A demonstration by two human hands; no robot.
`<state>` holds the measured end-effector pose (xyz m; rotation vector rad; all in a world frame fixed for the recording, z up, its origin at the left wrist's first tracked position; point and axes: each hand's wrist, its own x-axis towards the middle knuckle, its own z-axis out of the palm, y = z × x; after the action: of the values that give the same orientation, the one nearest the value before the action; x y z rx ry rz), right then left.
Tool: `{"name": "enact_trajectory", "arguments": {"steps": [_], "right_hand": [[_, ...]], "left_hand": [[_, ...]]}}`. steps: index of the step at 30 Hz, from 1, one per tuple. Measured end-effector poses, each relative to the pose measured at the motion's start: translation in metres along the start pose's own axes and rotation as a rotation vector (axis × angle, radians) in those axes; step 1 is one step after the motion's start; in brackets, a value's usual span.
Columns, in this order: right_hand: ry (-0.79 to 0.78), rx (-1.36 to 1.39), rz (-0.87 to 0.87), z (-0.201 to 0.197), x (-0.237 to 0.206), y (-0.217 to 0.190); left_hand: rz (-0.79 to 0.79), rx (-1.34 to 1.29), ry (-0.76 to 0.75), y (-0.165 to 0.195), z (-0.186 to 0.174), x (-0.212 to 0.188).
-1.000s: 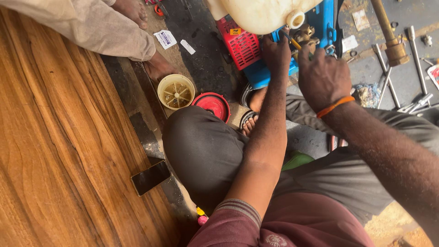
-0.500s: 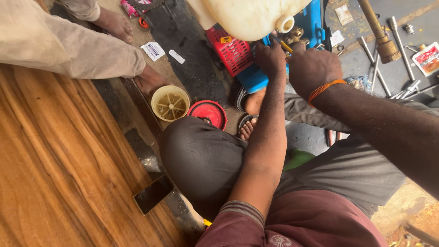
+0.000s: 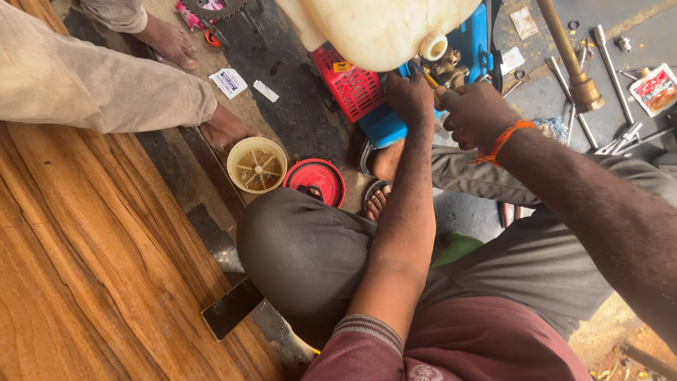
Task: The person is repairing a small engine or pump. They manipulate a large white plastic container, remove a red cap, and use a screwdriver to adjust components on the blue and red machine.
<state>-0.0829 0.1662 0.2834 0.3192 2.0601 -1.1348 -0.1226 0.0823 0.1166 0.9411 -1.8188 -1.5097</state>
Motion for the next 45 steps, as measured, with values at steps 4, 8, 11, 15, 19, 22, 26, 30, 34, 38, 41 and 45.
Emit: {"name": "enact_trajectory", "arguments": {"steps": [4,8,11,15,19,22,26,30,34,38,41,45], "right_hand": [[-0.17,0.36,0.081,-0.006,0.002,0.011],[-0.21,0.597,0.128,-0.001,0.004,0.019],[-0.13,0.47,0.141,-0.007,0.003,0.023],[-0.206,0.421,-0.035,-0.036,-0.012,0.051],[-0.142,0.386,-0.054,-0.07,-0.037,0.115],[-0.013,0.29,-0.049,-0.083,-0.053,0.16],[0.081,0.028,-0.082,-0.098,-0.069,0.181],[0.1,-0.002,-0.154,-0.105,-0.08,0.176],[0.133,-0.025,-0.185,-0.099,-0.087,0.169],[0.108,0.01,-0.222,-0.089,-0.087,0.168],[0.101,0.063,-0.209,-0.081,-0.083,0.174],[0.1,0.093,-0.176,-0.074,-0.079,0.189]], "left_hand": [[0.05,-0.001,0.064,-0.012,0.007,-0.001],[0.075,0.171,0.045,-0.018,0.005,0.001],[0.281,0.144,0.099,-0.011,-0.003,0.004],[-0.206,-0.041,-0.261,0.007,-0.015,0.006],[0.362,0.153,0.028,0.005,-0.024,-0.007],[0.146,0.145,-0.111,-0.007,-0.027,-0.02],[-0.01,0.023,-0.321,-0.019,-0.032,-0.014],[-0.012,-0.284,-0.637,-0.02,-0.037,0.009],[-0.356,-0.122,-0.705,-0.021,-0.039,0.013],[-0.274,-0.086,-0.71,-0.027,-0.035,-0.003],[-0.182,-0.044,-0.678,-0.031,-0.029,-0.016],[-0.398,0.147,-0.845,-0.035,-0.02,-0.021]]}}
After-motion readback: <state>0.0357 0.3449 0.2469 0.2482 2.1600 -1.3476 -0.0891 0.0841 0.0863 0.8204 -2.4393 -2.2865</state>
